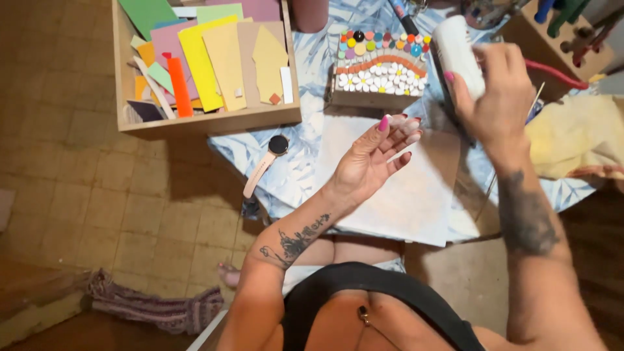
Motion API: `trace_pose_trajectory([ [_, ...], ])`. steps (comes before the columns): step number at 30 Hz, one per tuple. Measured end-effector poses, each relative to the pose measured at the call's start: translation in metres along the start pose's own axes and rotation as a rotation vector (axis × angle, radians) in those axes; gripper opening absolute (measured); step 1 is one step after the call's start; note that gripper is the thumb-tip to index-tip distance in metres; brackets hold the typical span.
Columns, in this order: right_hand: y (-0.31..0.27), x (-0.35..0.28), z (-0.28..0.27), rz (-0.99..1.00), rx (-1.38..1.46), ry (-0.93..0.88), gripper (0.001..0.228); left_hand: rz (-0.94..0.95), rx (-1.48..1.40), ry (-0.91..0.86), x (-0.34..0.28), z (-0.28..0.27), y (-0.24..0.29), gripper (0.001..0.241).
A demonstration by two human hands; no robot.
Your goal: Decorating a miniature house with small colorful pieces using glue
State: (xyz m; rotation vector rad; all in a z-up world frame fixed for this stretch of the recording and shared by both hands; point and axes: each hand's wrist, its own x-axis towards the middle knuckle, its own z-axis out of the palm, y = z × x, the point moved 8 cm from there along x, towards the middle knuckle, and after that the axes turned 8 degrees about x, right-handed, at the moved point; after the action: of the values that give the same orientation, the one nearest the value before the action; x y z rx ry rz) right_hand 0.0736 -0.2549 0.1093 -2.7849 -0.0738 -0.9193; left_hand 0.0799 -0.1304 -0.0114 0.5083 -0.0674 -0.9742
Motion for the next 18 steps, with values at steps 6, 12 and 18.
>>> trace_pose_trajectory([
  [6, -0.084, -0.008, -0.018, -0.308, 0.389, 0.268, 0.011, 0.025, -0.092, -0.030, 0.011, 0.020, 0.005, 0.018],
  [12, -0.091, -0.005, -0.012, -0.381, 0.358, 0.305, 0.010, 0.063, -0.061, -0.033, 0.014, 0.018, 0.003, 0.017],
  [18, -0.089, -0.005, -0.018, -0.390, 0.380, 0.285, 0.004, 0.174, 0.131, 0.029, 0.020, 0.003, -0.003, 0.019],
])
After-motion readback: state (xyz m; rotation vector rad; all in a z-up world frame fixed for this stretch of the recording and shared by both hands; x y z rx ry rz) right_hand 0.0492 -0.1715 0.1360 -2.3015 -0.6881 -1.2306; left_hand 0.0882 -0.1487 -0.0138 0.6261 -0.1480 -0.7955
